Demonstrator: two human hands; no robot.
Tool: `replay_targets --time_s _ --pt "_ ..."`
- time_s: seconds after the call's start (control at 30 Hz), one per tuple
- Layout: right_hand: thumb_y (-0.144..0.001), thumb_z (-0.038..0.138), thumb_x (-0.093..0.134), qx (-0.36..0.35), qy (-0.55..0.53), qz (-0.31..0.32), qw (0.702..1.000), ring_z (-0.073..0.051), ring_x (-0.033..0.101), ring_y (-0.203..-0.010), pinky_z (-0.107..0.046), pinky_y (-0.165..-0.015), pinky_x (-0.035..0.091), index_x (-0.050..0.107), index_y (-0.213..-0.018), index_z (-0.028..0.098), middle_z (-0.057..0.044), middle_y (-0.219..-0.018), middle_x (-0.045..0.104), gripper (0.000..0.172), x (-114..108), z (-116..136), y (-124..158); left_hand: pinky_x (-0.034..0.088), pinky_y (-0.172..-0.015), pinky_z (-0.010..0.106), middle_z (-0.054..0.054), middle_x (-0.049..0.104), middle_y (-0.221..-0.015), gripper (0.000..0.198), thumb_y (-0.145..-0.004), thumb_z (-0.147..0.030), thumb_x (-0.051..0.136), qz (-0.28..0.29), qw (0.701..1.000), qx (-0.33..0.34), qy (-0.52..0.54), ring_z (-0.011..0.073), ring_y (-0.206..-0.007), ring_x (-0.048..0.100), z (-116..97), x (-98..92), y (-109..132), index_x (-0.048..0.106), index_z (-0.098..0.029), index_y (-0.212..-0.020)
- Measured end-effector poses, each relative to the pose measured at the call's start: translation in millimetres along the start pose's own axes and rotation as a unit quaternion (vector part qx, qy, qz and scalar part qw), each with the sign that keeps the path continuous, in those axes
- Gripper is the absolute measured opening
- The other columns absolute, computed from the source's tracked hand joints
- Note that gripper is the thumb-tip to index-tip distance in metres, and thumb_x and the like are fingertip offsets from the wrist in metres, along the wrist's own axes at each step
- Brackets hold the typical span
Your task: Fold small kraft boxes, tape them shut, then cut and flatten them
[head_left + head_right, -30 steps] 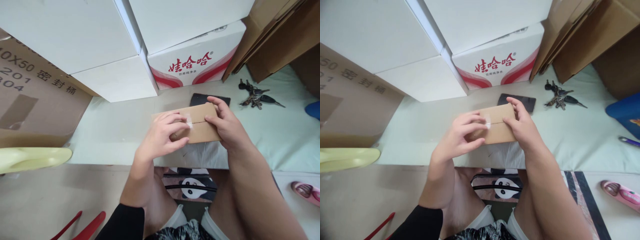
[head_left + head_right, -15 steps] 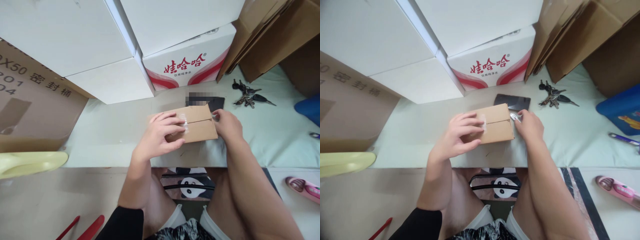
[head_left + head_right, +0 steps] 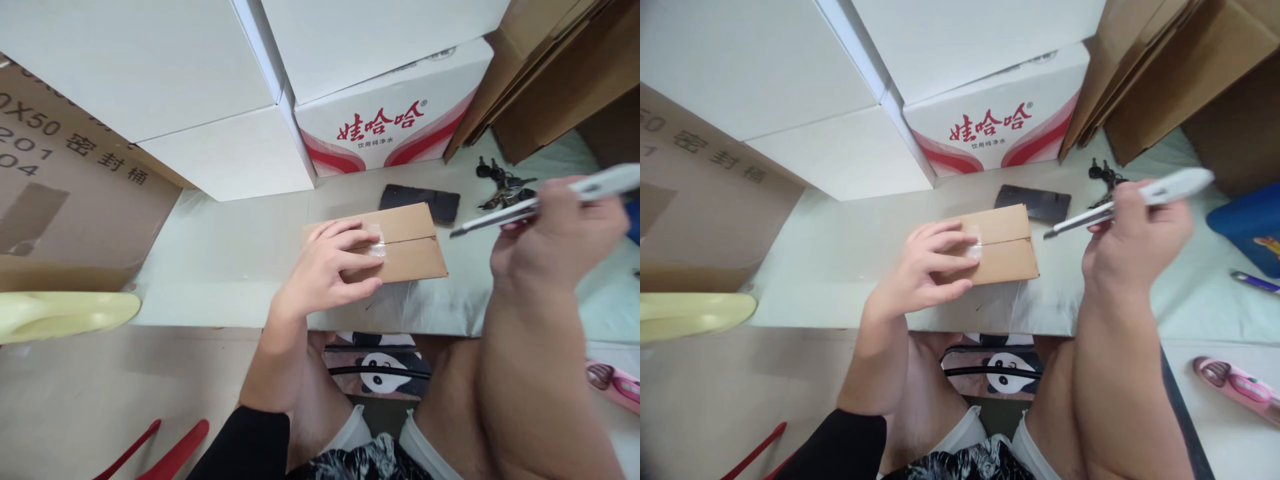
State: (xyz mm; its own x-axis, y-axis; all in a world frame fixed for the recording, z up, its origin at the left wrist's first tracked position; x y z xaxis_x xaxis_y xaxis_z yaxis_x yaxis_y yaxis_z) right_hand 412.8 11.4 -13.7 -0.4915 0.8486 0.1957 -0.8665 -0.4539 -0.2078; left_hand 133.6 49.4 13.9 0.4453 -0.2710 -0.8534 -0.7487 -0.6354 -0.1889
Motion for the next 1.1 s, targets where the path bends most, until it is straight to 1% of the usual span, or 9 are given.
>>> replay_targets --time_s 0.1,0.2,0.33,0.4,0.5,0.57,0.7,0.93,1.1 --pt "-0.068 0.03 0.066 -0.006 -0.122 0.015 0.992 -0.01 0.042 -0.04 -0.027 -0.037 0.032 0.044 -0.064 0.027 0.006 -0.054 0.039 0.022 3.0 20.7 9.7 0.04 -0.117 0.054 0.004 0.072 -0.138 0.026 -0.087 -0.042 0.076 0.0 1.0 0.004 -0.001 0.0322 -0.142 0.056 -1.9 -0.2 -0.1 0.082 -0.031 -0.11" --pt "-0.075 0.044 0.07 0.007 -0.1 0.101 0.99 -0.013 0.051 -0.039 -0.029 -0.037 0.037 0.056 -0.064 0.025 0.005 -0.049 0.042 0.025 18.7 33.0 25.8 0.039 -0.118 0.054 0.003 0.072 -0.138 0.025 -0.087 -0.041 0.077 0.005 1.0 -0.005 -0.002 0.0323 -0.142 0.056 -0.9 0.5 -0.4 0.082 -0.032 -0.11" --pt "-0.07 0.076 0.073 0.104 -0.041 0.242 0.964 -0.015 0.053 -0.035 -0.029 -0.031 0.037 0.069 -0.066 0.021 -0.001 -0.047 0.055 0.056 44.2 21.4 48.8 0.039 -0.119 0.054 0.004 0.073 -0.136 0.024 -0.086 -0.04 0.077 -0.002 1.0 -0.006 0.006 0.0326 -0.141 0.056 -0.3 0.3 -0.1 0.083 -0.033 -0.108" --pt "-0.07 0.07 0.076 0.143 -0.024 0.298 0.943 -0.014 0.051 -0.032 -0.026 -0.03 0.034 0.072 -0.068 0.019 -0.001 -0.045 0.057 0.051 52.0 15.3 59.1 0.039 -0.118 0.054 0.004 0.073 -0.136 0.023 -0.086 -0.04 0.077 -0.008 1.0 -0.004 0.007 0.0324 -0.141 0.056 -0.3 -0.4 0.2 0.083 -0.032 -0.107" --pt "-0.073 0.035 0.077 0.175 0.008 0.317 0.932 -0.011 0.052 -0.035 -0.022 -0.033 0.039 0.073 -0.067 0.019 0.001 -0.046 0.059 0.018 52.7 11.2 66.0 0.04 -0.118 0.053 0.004 0.073 -0.136 0.022 -0.087 -0.039 0.076 -0.01 1.0 -0.003 0.01 0.0324 -0.141 0.056 -0.8 -0.9 -0.2 0.083 -0.031 -0.106" --pt "-0.07 0.024 0.074 0.193 0.026 0.331 0.923 -0.011 0.054 -0.038 -0.021 -0.036 0.044 0.073 -0.066 0.019 0.001 -0.047 0.06 0.007 54.3 9.4 70.1 0.04 -0.118 0.053 0.004 0.073 -0.136 0.021 -0.088 -0.038 0.076 -0.004 1.0 -0.004 0.012 0.0325 -0.141 0.056 -1.0 -0.5 -0.9 0.083 -0.031 -0.106" --pt "-0.067 0.023 0.073 0.185 0.064 0.377 0.905 -0.01 0.056 -0.042 -0.019 -0.039 0.046 0.073 -0.068 0.018 0.001 -0.051 0.064 0.005 61.5 9.3 75.4 0.04 -0.119 0.054 0.003 0.073 -0.136 0.02 -0.087 -0.038 0.077 -0.001 1.0 -0.011 0.012 0.0326 -0.142 0.055 -0.2 -0.6 -2.1 0.083 -0.032 -0.105" --pt "-0.067 0.029 0.074 0.158 0.104 0.395 0.899 -0.012 0.057 -0.044 -0.022 -0.041 0.044 0.072 -0.069 0.021 0.002 -0.053 0.064 0.008 64.6 5.9 74.8 0.04 -0.119 0.052 0.003 0.073 -0.136 0.018 -0.087 -0.038 0.077 -0.006 1.0 -0.008 0.009 0.0319 -0.142 0.056 -0.1 -0.7 -1.8 0.083 -0.031 -0.103" --pt "-0.068 0.031 0.073 0.11 0.172 0.442 0.874 -0.015 0.058 -0.051 -0.026 -0.045 0.044 0.073 -0.071 0.022 0.0 -0.056 0.064 0.01 68.2 7.9 74.9 0.04 -0.118 0.053 0.003 0.073 -0.137 0.018 -0.087 -0.038 0.076 -0.001 1.0 -0.003 0.006 0.0322 -0.142 0.055 -0.4 -0.1 -2.2 0.083 -0.031 -0.103"
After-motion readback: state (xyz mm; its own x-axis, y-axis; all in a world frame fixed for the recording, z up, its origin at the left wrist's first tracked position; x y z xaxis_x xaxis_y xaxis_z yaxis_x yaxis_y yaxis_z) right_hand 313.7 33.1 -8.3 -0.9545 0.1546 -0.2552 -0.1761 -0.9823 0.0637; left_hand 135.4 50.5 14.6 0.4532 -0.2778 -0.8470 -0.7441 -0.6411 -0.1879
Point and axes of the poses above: each hand's wrist, its own y-axis away from the middle knuckle, its own x-axis out of the palm, z = x × y, the point moved 9 cm from there along -y, towards the middle knuckle
